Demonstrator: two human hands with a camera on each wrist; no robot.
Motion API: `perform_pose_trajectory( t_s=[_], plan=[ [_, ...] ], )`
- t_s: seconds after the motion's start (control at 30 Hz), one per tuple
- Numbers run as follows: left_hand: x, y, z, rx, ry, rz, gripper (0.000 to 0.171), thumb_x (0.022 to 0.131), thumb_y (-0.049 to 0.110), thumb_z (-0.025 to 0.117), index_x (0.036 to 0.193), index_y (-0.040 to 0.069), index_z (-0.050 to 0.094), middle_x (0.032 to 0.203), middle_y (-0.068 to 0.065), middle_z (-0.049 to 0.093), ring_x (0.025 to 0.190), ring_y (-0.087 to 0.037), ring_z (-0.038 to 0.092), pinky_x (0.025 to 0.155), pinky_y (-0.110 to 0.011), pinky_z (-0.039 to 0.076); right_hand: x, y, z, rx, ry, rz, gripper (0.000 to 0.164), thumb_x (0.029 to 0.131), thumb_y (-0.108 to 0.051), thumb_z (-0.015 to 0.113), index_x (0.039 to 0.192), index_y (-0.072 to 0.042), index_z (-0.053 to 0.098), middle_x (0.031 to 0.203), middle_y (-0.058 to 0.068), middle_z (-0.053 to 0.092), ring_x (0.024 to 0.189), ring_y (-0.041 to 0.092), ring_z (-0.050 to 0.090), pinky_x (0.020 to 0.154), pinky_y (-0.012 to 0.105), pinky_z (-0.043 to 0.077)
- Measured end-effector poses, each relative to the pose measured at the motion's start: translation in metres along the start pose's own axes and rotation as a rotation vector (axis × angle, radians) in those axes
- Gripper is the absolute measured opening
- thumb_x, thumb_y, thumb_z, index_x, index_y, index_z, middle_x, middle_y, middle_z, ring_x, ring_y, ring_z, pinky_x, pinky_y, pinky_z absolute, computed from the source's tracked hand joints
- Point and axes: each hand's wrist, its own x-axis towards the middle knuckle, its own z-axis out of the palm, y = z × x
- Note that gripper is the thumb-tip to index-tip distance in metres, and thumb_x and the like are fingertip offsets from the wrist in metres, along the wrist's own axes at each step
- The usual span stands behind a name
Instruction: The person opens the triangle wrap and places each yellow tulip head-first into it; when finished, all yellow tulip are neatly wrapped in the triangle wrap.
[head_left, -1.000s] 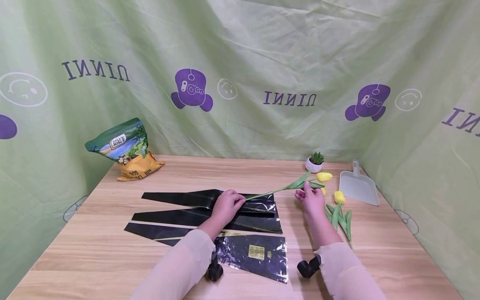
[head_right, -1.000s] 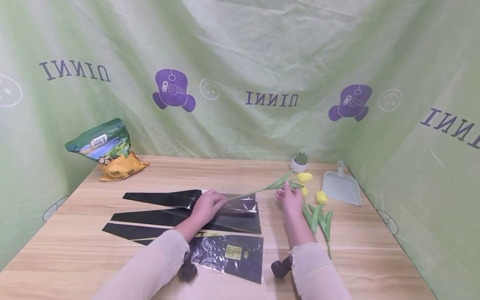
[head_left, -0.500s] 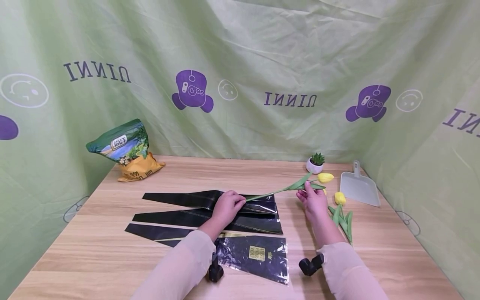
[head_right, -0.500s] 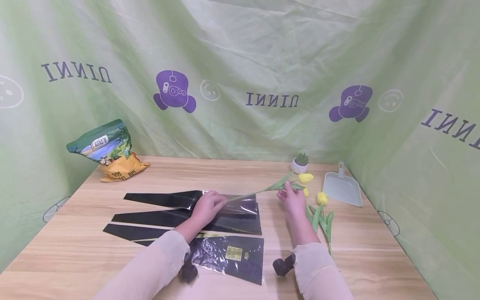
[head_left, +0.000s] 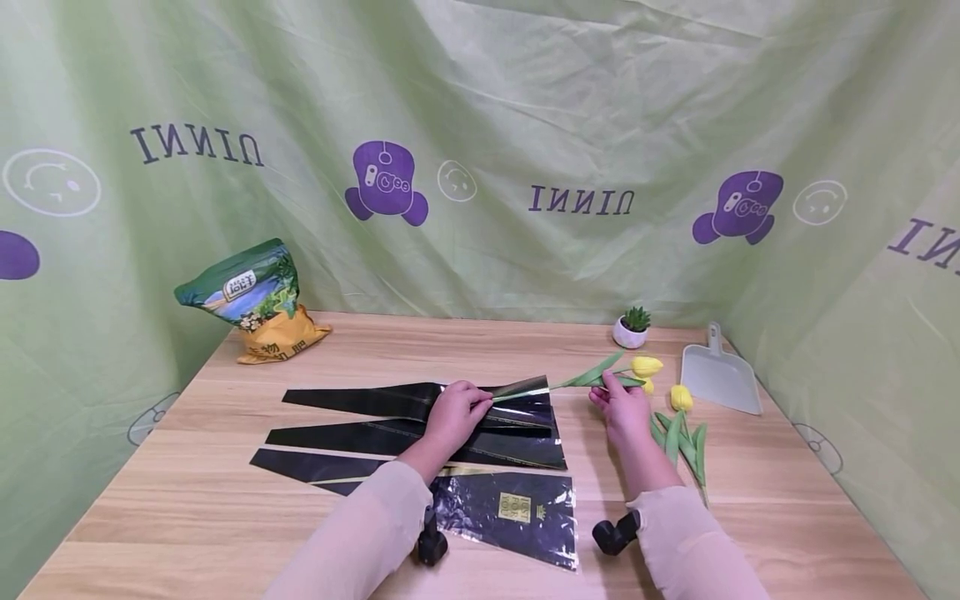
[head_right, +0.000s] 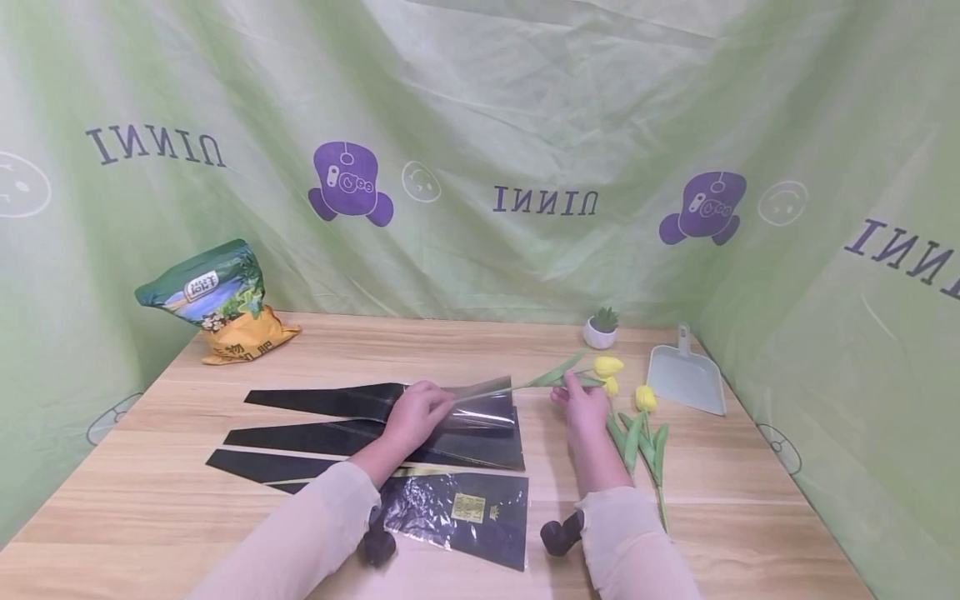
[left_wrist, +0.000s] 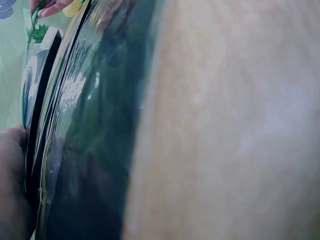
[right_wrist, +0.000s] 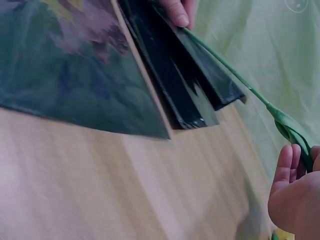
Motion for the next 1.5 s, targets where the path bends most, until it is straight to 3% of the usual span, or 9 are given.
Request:
perform_pose_trajectory(
  t_s=[0.2,0.4,0.7,1.23,1.5],
  plan=[
    [0.001,0.001,0.000,0.001,0.007,-0.011,0.016,0.090,0.023,0.070,0.101,0.015,0.079,0.095,-0.003,0.070,0.092,-0.022,0.064,0.083,-0.038,0.054,-0.002,0.011,0.008,-0.004,0.027,0.040,0.014,0.098,-0.015,0.057,0.105,-0.011,0.046,0.077,-0.005,0.059,0.065,0.004,0.063,0.071,0.019,0.058],
    [0.001,0.003,0.000,0.011,0.006,-0.014,0.016,0.091,0.023,0.070,0.102,0.015,0.079,0.094,-0.003,0.069,0.092,-0.021,0.064,0.082,-0.037,0.053,-0.007,0.020,0.017,-0.009,-0.008,0.058,0.017,0.098,-0.012,0.057,0.109,-0.008,0.045,0.079,-0.003,0.059,0.063,0.004,0.062,0.070,0.019,0.059],
    [-0.001,0.005,0.000,0.002,-0.016,-0.047,0.017,0.092,0.024,0.069,0.104,0.016,0.078,0.096,-0.003,0.069,0.093,-0.021,0.063,0.083,-0.038,0.053,-0.017,0.032,0.032,-0.008,-0.070,0.097,0.013,0.098,-0.011,0.056,0.105,-0.005,0.047,0.067,-0.003,0.063,0.059,0.004,0.064,0.062,0.017,0.057],
    [0.005,0.007,-0.003,-0.021,-0.011,-0.055,0.017,0.092,0.024,0.068,0.104,0.016,0.078,0.097,-0.003,0.069,0.094,-0.022,0.063,0.084,-0.038,0.053,-0.022,0.027,0.043,-0.066,-0.130,0.141,0.007,0.096,-0.009,0.059,0.099,-0.006,0.054,0.066,-0.008,0.066,0.060,0.002,0.064,0.064,0.015,0.057],
    [0.004,0.006,-0.002,-0.029,-0.005,-0.058,0.017,0.092,0.025,0.069,0.104,0.016,0.078,0.094,-0.002,0.067,0.090,-0.020,0.062,0.079,-0.036,0.053,-0.023,0.026,0.041,-0.032,-0.149,0.163,0.005,0.097,-0.011,0.058,0.099,-0.008,0.055,0.070,-0.008,0.067,0.066,0.004,0.065,0.070,0.017,0.057]
  ],
)
